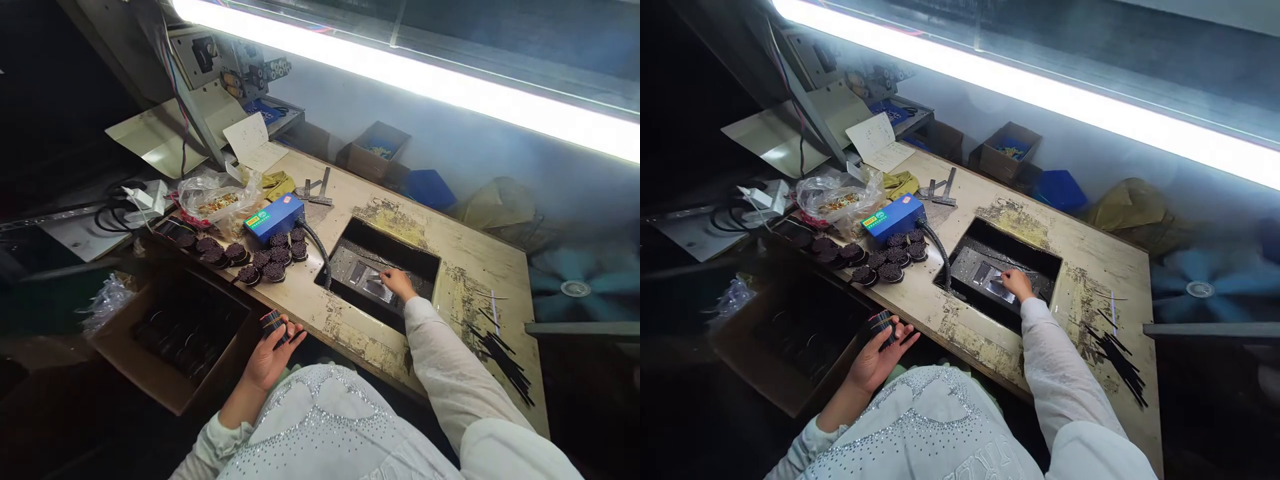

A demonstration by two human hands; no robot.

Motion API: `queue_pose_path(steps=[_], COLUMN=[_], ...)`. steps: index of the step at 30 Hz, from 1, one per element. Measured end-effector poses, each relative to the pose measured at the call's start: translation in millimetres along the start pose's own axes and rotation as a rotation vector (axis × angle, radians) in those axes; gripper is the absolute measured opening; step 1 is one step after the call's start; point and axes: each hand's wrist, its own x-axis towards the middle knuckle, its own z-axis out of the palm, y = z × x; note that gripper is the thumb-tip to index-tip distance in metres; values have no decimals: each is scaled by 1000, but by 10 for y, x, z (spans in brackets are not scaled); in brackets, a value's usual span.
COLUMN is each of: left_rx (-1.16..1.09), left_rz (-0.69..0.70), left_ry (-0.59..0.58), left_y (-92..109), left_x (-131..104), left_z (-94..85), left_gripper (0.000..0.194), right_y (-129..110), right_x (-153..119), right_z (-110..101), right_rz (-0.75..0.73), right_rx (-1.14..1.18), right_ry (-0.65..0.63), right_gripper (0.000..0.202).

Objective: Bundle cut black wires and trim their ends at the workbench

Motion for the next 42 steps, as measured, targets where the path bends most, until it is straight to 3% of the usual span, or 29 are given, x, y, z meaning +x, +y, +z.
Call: queue_pose_path(steps=[9,19,23,25,28,32,34,38,42], left_rx=[121,436,608,673,719,656,593,530,601], left_rz=[31,161,251,277,286,225,188,180,264], left_ry=[-67,-71,-137,-175,-210,-158,-128,-135,-175], left_y=[-14,-61,-5,16,33,55,66,85,138], left_x=[35,81,67,63,60,38,19,-17,-49], left_z=[64,215,270,279,272,269,276,275,241], left_gripper=[23,29,26,28,31,35,37,42,43], right_y=[363,493,438,283,-162,-977,-1340,-1764,-1836], right_x=[-162,-324,-262,-194,-48,231,380,592,517], right_z=[-152,-339,-383,-411,-410,-279,-187,-41,-55], right_rz=[83,136,62,-54,-248,-354,-339,-287,-330], right_rx=[-136,-275,-246,-81,291,711,844,862,685], right_ry=[-3,-104,60,205,354,340,327,294,389], right_gripper=[28,24,32,37,45,53,54,51,46])
